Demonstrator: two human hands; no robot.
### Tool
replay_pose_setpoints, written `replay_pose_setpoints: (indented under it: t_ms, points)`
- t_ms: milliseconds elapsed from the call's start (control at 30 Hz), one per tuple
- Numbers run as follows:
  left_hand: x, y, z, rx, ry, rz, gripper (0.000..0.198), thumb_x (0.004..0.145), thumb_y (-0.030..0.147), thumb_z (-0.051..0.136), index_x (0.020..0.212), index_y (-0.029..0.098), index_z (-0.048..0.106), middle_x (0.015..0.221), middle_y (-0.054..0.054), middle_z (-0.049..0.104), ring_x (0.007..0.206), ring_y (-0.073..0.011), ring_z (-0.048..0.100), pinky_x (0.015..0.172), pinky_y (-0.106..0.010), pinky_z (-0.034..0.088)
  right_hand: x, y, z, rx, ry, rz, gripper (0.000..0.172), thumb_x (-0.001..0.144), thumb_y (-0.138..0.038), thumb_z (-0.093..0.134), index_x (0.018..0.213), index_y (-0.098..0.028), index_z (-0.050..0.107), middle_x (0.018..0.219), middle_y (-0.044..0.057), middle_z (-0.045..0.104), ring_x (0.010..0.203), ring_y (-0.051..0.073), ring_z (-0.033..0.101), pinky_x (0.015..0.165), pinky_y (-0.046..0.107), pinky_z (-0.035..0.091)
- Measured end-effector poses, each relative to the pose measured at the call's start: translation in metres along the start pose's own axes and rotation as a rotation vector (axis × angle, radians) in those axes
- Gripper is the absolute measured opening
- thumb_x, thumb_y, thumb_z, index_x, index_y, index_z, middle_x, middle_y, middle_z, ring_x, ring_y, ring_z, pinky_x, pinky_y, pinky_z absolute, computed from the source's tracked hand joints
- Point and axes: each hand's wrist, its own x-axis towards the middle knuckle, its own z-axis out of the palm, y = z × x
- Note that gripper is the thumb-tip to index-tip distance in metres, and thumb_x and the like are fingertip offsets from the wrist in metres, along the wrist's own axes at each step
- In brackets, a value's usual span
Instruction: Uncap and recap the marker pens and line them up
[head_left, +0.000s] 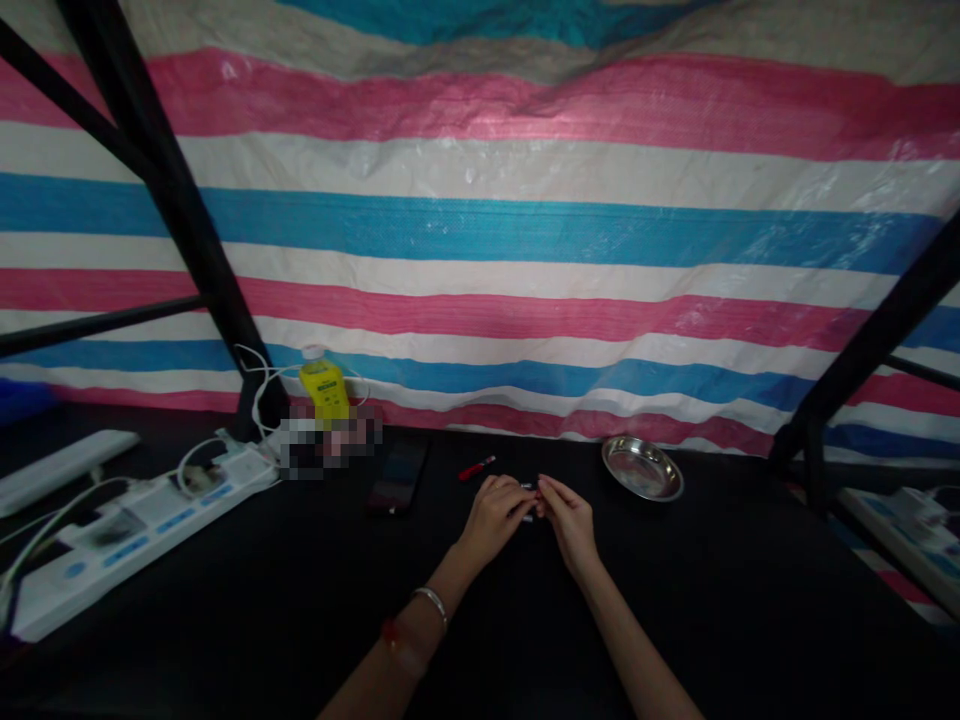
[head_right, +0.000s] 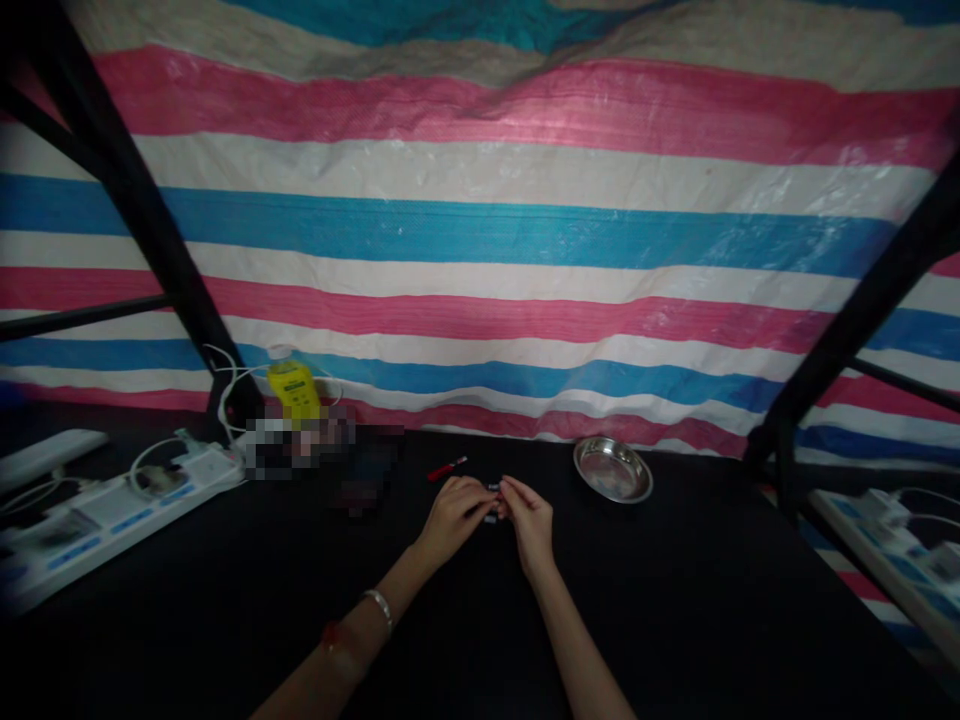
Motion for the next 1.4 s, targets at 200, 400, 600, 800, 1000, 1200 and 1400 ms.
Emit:
replay_pose_setpoints:
  t_ms: [200,400,600,800,1000,1200,1400]
  points:
    - [0.0,0.001,0.0,0.014,-0.016,-0.045,0.014,0.086,0.032,0.054,0.082,0.023,0.064,0.077,0.0,0.066,0.08,-0.016,0.058,0.077,-0.032,0.04,0.003,0.005,-0.002,-0.036,-0.143,-0.009,0.04,0.054,-0.032,0.079,0.091,-0.018,0.069,0.059,-0.003,0.062,0.047,0.007,0.048,0.048,0.022,0.039]
    - [0.004,-0.005,-0.008,0.186,0.099,-0.265,0.027,0.087,0.034,0.051,0.11,0.022,0.057,0.106,-0.006,0.064,0.102,-0.0208,0.054,0.089,-0.038,0.035,0.014,0.008,-0.015,-0.115,0.121,-0.131,0.051,0.052,-0.039,0.078,0.094,-0.016,0.062,0.064,0.001,0.067,0.046,0.009,0.05,0.045,0.021,0.037]
    - [-0.002,-0.038,-0.011,0.445,0.075,-0.657,0.026,0.086,0.025,0.049,0.109,0.018,0.06,0.123,-0.011,0.055,0.113,-0.0255,0.047,0.089,-0.041,0.034,0.022,0.011,-0.023,-0.207,0.286,-0.25,0.051,0.053,-0.045,0.076,0.091,-0.015,0.059,0.063,0.002,0.067,0.047,0.01,0.052,0.045,0.021,0.038]
    - [-0.007,-0.058,-0.02,0.374,0.014,-0.749,0.016,0.082,0.021,0.055,0.093,0.02,0.066,0.109,-0.007,0.063,0.103,-0.0252,0.053,0.082,-0.039,0.035,0.034,0.022,-0.023,-0.25,0.227,-0.322,0.047,0.052,-0.043,0.076,0.086,-0.014,0.061,0.06,0.001,0.066,0.058,0.015,0.062,0.055,0.025,0.045]
    - [0.001,-0.047,-0.025,0.221,0.126,-0.489,0.016,0.084,0.021,0.054,0.098,0.02,0.063,0.098,-0.004,0.067,0.091,-0.0196,0.057,0.077,-0.032,0.038,0.048,0.016,-0.018,-0.169,0.275,-0.323,0.048,0.056,-0.045,0.074,0.089,-0.014,0.06,0.064,0.002,0.067,0.051,0.014,0.061,0.044,0.021,0.042]
    - [0.003,-0.016,-0.014,0.226,-0.005,-0.158,0.02,0.087,0.025,0.052,0.104,0.021,0.061,0.094,-0.004,0.067,0.086,-0.0176,0.057,0.078,-0.034,0.037,0.053,0.01,-0.023,-0.026,0.238,-0.177,0.048,0.051,-0.04,0.079,0.087,-0.015,0.061,0.072,0.006,0.07,0.066,0.022,0.069,0.049,0.024,0.05]
    - [0.003,-0.008,-0.01,0.176,-0.054,-0.108,0.02,0.088,0.026,0.051,0.104,0.022,0.062,0.095,-0.004,0.068,0.086,-0.017,0.057,0.078,-0.034,0.038,0.046,0.005,-0.017,0.044,0.263,-0.177,0.047,0.05,-0.036,0.081,0.086,-0.014,0.061,0.068,0.004,0.07,0.059,0.016,0.067,0.05,0.021,0.051]
